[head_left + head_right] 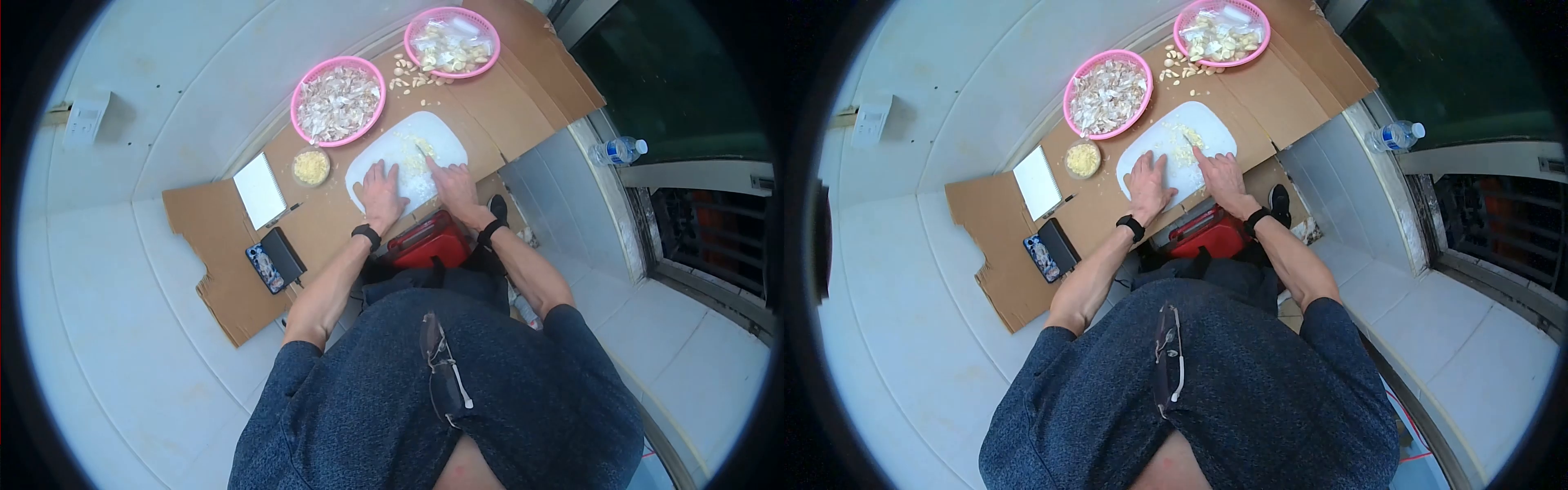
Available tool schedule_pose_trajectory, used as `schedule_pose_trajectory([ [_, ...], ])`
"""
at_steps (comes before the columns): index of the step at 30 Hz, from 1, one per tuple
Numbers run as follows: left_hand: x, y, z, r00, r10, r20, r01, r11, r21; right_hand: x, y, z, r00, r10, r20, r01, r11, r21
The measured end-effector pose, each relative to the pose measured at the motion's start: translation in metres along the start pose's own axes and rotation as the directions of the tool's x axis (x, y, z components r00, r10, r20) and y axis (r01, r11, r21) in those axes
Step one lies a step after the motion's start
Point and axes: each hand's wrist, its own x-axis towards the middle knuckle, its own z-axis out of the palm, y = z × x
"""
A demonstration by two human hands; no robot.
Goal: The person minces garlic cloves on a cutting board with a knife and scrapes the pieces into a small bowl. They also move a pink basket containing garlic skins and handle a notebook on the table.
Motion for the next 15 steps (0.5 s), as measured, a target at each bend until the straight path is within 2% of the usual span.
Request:
schedule_pose_trajectory([
  [1, 0.001, -0.001, 0.001, 1.0, 0.007, -0.009, -0.007, 1.0, -0.005, 0.0, -0.001, -0.002, 0.999, -0.008, -0.054, 0.009, 1.0, 0.01],
  [8, 0.004, -0.004, 0.004, 1.0, 0.0, -0.012, -0.001, 1.0, -0.019, 0.001, 0.008, 0.003, 1.0, -0.022, 0.001, 0.022, 0.999, 0.026],
  [10, 0.001, -0.004, 0.004, 1.0, -0.016, -0.012, 0.016, 1.0, -0.02, 0.003, 0.001, -0.012, 0.993, 0.005, -0.118, 0.003, 0.998, 0.068],
  [15, 0.003, -0.002, 0.004, 0.999, -0.029, -0.027, 0.028, 0.999, -0.021, 0.0, 0.011, -0.012, 0.997, 0.002, -0.078, 0.004, 0.997, 0.076],
])
